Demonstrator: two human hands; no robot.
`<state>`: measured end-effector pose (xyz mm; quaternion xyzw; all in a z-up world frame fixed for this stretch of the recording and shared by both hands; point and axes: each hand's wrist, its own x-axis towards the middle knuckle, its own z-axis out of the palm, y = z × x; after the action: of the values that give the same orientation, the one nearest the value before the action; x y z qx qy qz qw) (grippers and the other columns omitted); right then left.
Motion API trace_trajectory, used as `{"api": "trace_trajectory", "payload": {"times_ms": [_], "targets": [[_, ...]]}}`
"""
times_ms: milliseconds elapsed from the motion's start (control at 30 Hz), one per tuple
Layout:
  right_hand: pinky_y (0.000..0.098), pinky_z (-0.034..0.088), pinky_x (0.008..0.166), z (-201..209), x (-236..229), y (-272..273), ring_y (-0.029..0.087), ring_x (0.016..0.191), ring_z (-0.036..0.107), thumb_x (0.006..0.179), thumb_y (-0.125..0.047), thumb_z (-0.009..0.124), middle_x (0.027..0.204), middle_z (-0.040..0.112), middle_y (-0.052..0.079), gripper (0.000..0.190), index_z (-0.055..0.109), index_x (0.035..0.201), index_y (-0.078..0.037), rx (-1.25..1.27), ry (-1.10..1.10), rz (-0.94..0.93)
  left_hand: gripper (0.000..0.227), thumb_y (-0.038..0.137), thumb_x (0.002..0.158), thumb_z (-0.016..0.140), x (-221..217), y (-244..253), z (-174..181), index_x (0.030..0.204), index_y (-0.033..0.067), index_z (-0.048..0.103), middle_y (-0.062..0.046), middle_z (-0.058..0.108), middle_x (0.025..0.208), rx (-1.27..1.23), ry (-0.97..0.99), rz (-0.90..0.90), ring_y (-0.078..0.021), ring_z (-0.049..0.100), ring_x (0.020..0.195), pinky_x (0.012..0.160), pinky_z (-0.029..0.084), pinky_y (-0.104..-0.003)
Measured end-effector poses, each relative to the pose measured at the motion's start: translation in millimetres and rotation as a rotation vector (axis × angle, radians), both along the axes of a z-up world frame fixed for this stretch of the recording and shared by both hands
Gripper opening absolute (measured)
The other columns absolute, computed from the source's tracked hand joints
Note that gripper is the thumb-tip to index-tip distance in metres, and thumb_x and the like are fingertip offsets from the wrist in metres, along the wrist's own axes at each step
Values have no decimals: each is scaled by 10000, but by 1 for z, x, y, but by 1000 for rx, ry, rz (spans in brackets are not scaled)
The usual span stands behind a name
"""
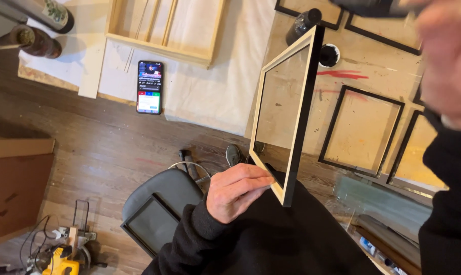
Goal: Applying black paint to the edges of wooden picture frames using a foam brush.
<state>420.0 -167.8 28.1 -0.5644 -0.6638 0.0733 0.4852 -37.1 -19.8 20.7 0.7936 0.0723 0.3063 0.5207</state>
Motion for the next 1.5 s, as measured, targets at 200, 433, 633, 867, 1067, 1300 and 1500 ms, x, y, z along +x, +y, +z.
{"api": "trace_trajectory", "payload": {"times_ms": [200,433,633,867,1067,1300,1500], "targets": [[288,494,623,101,-117,76,170,839,619,986,-76,761,1030,672,165,223,691,1165,38,19,-458,54,212,-9,882,800,7,1,-2,1077,28,724,-77,725,1079,1,-33,17,-219,743,991,830,625,-300],[322,457,554,128,-173,50,181,779,569,839,-172,871,950,610,66,325,687,1088,-69,-70,-628,181,237,-11,882,799,14,6,-1,1103,35,726,-81,721,1086,-8,-31,35,-223,742,992,849,616,-303],[313,511,571,129,-200,23,148,776,596,856,-278,857,924,619,11,335,709,1096,-97,-105,-590,260,251,-10,880,800,22,11,0,1113,53,730,-75,725,1087,-18,-13,67,-212,744,974,837,615,-300],[363,560,629,148,-228,9,172,773,646,887,-204,849,894,649,14,265,717,1077,-75,-130,-498,252,246,-11,901,797,30,14,1,1125,54,718,-69,727,1081,-14,-41,83,-209,741,965,834,616,-295],[363,580,666,125,-193,-22,158,808,646,917,-261,863,941,663,-8,292,698,1119,-132,-24,-553,321,246,-11,906,801,30,15,4,1128,56,717,-71,727,1077,-15,-36,92,-205,735,937,818,612,-293],[366,558,678,147,-213,3,176,844,652,861,-224,878,953,667,27,367,691,1132,-62,-128,-582,301,250,-8,906,799,29,15,6,1134,56,718,-71,721,1076,1,-46,95,-207,737,934,810,611,-296],[321,555,628,145,-227,-12,118,769,633,886,-295,823,915,655,-28,218,721,1026,-163,-106,-506,302,237,-4,909,802,26,17,5,1121,57,716,-70,725,1069,7,-45,112,-203,733,907,787,606,-291]]}}
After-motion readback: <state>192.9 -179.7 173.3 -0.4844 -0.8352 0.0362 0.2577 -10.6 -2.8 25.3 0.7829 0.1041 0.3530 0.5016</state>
